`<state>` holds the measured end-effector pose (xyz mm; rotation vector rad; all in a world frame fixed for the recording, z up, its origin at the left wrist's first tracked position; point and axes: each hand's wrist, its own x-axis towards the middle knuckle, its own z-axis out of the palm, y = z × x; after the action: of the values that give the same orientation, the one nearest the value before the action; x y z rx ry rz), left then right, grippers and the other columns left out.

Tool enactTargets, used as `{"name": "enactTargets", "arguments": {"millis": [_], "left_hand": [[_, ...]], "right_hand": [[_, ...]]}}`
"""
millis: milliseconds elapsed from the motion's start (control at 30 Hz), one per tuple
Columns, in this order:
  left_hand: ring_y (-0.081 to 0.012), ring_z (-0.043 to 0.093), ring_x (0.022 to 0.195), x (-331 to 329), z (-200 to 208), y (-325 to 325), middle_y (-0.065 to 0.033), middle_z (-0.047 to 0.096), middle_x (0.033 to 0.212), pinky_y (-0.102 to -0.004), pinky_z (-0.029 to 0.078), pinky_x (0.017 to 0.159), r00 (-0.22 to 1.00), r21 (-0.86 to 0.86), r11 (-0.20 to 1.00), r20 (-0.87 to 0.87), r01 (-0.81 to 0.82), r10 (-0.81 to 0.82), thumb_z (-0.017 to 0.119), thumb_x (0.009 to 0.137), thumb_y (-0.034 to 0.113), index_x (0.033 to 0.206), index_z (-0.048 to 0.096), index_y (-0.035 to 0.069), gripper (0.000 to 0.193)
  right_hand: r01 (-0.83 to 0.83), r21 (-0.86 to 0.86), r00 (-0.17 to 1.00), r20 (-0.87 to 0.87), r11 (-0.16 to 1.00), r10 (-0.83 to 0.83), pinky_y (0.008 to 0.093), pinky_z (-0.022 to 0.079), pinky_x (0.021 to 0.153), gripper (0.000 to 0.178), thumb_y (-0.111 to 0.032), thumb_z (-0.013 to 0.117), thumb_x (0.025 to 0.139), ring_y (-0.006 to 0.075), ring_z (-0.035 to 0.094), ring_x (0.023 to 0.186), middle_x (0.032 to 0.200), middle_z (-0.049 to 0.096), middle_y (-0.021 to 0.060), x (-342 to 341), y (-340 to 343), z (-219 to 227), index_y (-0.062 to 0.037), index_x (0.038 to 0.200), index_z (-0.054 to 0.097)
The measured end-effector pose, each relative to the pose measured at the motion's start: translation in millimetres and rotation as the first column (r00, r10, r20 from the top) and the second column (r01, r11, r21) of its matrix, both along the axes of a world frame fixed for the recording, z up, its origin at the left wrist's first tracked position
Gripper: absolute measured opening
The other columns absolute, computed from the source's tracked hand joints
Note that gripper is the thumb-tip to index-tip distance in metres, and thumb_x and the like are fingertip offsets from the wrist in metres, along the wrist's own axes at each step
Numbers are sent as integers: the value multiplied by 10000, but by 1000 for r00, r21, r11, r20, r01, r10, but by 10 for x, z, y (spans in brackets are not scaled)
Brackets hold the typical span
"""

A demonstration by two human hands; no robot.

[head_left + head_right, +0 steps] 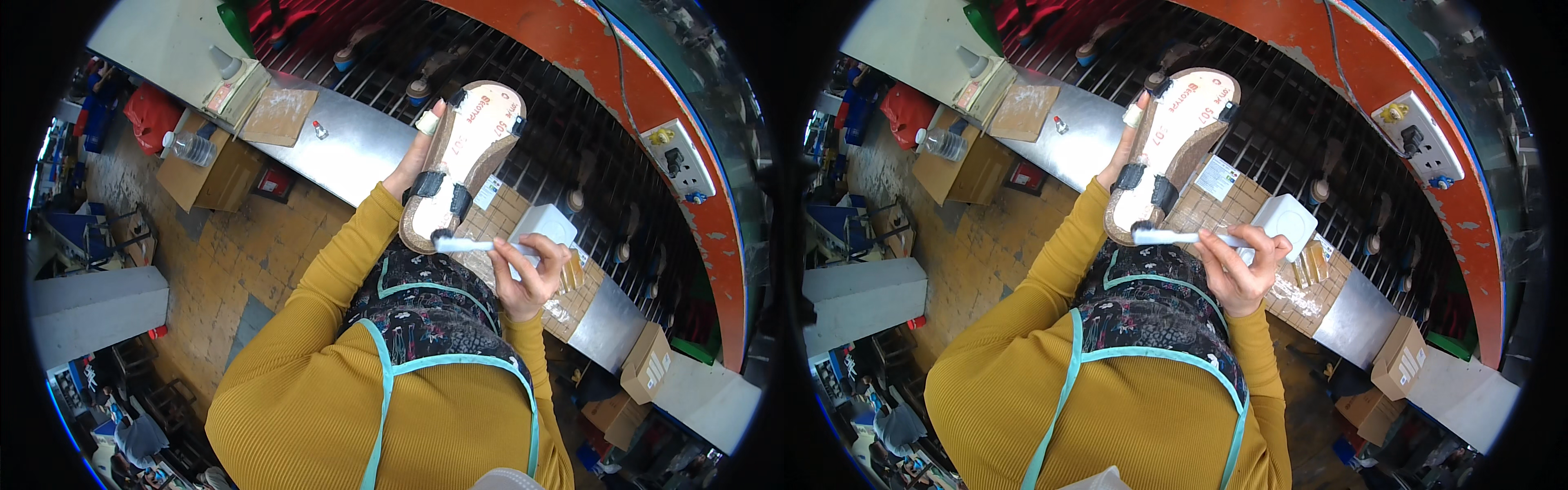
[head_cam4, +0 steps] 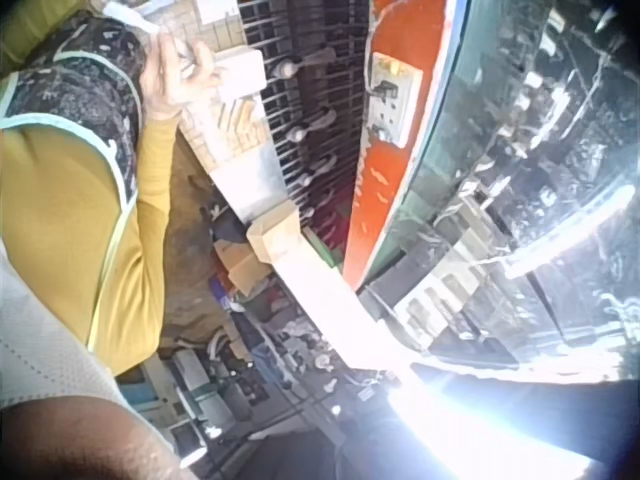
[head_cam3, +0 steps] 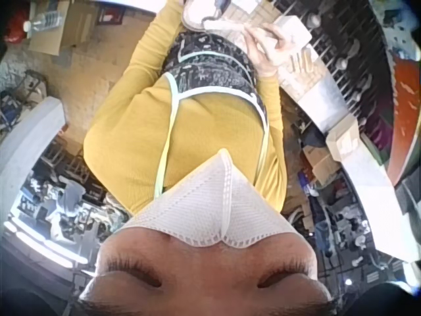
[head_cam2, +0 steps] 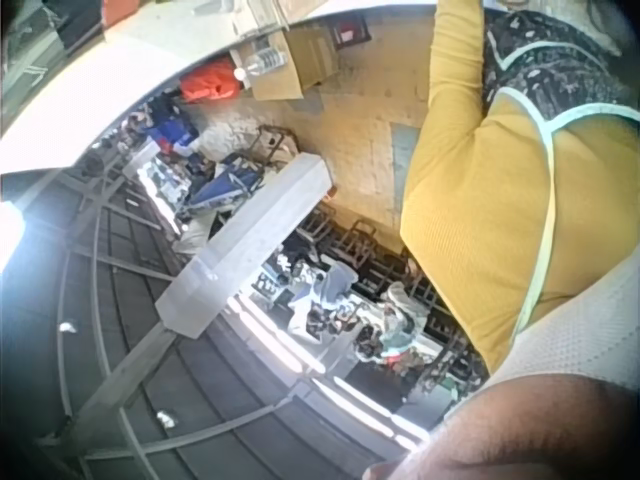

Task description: The person cleans the sole of a blue and white sandal using a toothbrush and a white cleaning solution. They repeatedly dip the brush into the solution and scrub the sole, rotating the sandal to reach different areas.

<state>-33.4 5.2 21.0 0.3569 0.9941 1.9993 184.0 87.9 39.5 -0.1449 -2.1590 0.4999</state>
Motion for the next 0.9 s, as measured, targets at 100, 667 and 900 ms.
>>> {"name": "enactTargets", "arguments": {"millis": [100,667,900], "left_hand": [[-183,631,1039,89,102,26,-138,609,1248,-315,538,885,997,14,999,58,48,-49,436,898,720,1376,482,55,820],[-216,649,975,52,-221,240,-177,612,1216,-340,566,806,980,71,982,85,175,-181,405,900,734,1380,462,22,860],[-181,585,1153,132,117,114,-144,573,1298,-294,501,953,991,-70,995,-103,78,-85,423,906,720,1382,458,-1,865]], "right_hand": [[-95,-81,995,18,992,97,333,320,806,302,-150,877,615,168,499,824,968,575,19,42,27,24,-186,901,787],[76,-170,997,13,983,-75,323,363,774,310,-116,879,598,168,514,852,969,572,41,190,25,-28,-172,887,782],[90,-64,993,81,994,-84,337,285,822,294,-185,871,634,154,539,845,951,597,25,269,-60,110,-172,913,778]]}}
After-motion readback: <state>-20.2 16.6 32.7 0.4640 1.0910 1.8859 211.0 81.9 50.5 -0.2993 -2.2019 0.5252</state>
